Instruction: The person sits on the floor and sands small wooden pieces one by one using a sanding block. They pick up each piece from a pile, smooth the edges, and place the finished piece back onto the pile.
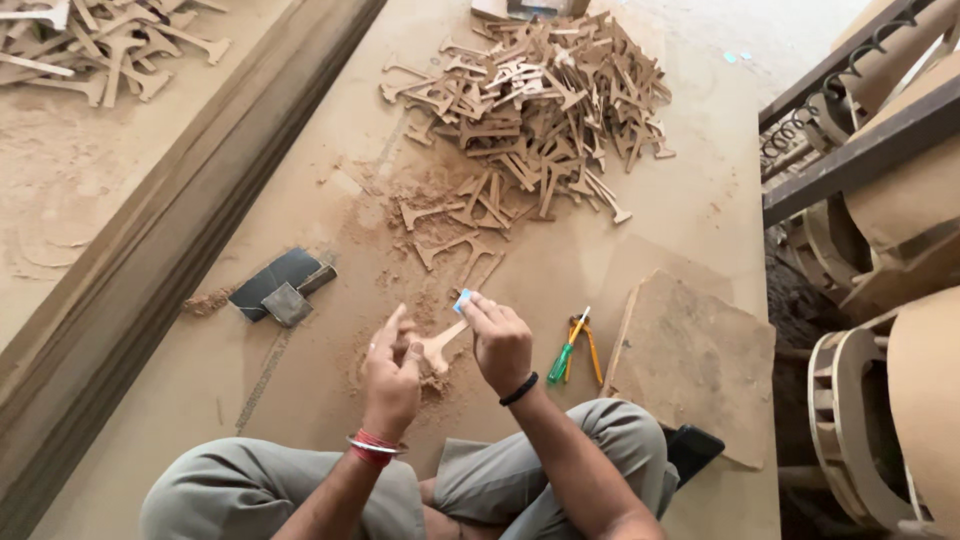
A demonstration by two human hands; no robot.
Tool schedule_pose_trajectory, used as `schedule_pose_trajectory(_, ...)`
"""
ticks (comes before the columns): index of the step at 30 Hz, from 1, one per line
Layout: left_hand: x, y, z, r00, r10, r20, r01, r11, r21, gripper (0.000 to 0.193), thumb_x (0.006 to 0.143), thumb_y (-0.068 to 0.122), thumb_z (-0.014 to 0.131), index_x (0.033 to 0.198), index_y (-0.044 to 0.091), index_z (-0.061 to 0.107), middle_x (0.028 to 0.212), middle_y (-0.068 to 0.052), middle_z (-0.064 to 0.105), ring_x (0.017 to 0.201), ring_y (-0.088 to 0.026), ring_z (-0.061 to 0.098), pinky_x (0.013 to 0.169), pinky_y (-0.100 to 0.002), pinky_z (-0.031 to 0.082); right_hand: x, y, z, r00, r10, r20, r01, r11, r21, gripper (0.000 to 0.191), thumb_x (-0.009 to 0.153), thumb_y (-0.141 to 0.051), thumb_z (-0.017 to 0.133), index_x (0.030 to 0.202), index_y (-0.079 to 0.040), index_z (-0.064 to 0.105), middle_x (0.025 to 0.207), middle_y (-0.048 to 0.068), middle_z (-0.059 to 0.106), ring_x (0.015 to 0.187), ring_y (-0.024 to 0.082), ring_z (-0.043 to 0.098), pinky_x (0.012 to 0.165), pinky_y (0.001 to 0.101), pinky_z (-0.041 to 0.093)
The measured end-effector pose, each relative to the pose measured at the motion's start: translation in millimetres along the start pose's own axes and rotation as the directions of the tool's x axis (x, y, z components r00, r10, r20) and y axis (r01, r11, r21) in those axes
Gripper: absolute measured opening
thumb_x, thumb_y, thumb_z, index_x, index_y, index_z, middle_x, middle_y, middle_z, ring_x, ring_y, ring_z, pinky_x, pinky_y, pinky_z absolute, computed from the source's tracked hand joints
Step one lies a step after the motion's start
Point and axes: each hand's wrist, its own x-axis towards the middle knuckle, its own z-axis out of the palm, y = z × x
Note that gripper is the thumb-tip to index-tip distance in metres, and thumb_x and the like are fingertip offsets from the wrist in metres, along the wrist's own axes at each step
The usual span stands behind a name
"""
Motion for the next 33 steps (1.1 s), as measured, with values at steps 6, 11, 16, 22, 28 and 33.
schedule_pose_trajectory(6,-5,42,-10,0.807,0.481,0.343,-0.59,0.617,0.521,0.038,0.075,-0.003,0.063,0.111,0.005,0.073,0.113,-0.012,0.071,0.112,-0.034,0.064,0.099,-0.045,0.05,-3,7,-5,0.999,0.041,0.023,-0.04,0.999,-0.03,0.03,0.085,0.0,0.066,0.112,-0.007,0.077,0.115,0.012,0.075,0.094,0.029,0.071,0.084,0.0381,0.057)
schedule_pose_trajectory(11,-3,40,-6,0.717,0.536,0.446,-0.695,0.497,0.52,0.03,0.079,0.005,0.067,0.108,0.004,0.074,0.107,-0.011,0.071,0.104,-0.032,0.066,0.089,-0.045,0.05,4,18,-8,0.993,0.107,0.05,-0.106,0.994,-0.028,0.031,0.084,0.001,0.065,0.111,-0.007,0.077,0.116,0.011,0.076,0.094,0.03,0.07,0.084,0.038,0.056)
schedule_pose_trajectory(16,-1,15,-2,0.824,0.44,0.357,-0.563,0.567,0.601,0.013,0.085,0.008,0.068,0.096,0.01,0.074,0.085,-0.008,0.069,0.079,-0.028,0.068,0.07,-0.041,0.054,-10,-9,-9,0.995,0.057,0.079,-0.062,0.996,0.066,0.037,0.082,0.004,0.062,0.115,-0.006,0.075,0.12,0.014,0.073,0.097,0.032,0.069,0.087,0.0393,0.056)
schedule_pose_trajectory(22,-4,0,8,0.857,0.49,0.163,-0.494,0.688,0.531,0.007,0.088,0.008,0.069,0.093,0.007,0.074,0.079,-0.011,0.067,0.071,-0.03,0.066,0.064,-0.04,0.053,-14,-21,-15,0.992,-0.06,0.11,0.047,0.993,0.112,0.044,0.081,0.005,0.058,0.123,0.002,0.071,0.131,0.022,0.067,0.089,0.034,0.066,0.083,0.0412,0.055)
schedule_pose_trajectory(28,-6,3,14,0.92,0.383,0.087,-0.372,0.779,0.505,0.006,0.087,0.01,0.074,0.088,0.005,0.074,0.076,-0.014,0.067,0.071,-0.033,0.065,0.063,-0.043,0.051,-6,0,-13,0.984,0.138,0.115,-0.128,0.988,-0.085,0.046,0.08,0.003,0.057,0.124,0.0,0.071,0.125,0.019,0.068,0.095,0.037,0.066,0.087,0.0434,0.054)
schedule_pose_trajectory(33,-5,7,13,0.937,0.343,0.064,-0.334,0.828,0.45,0.006,0.089,0.009,0.072,0.088,0.004,0.075,0.078,-0.013,0.069,0.071,-0.03,0.067,0.064,-0.04,0.051,-11,-13,-15,0.994,-0.084,0.074,0.076,0.992,0.105,0.043,0.087,-0.002,0.058,0.127,-0.002,0.069,0.132,0.021,0.067,0.097,0.035,0.067,0.088,0.0418,0.054)
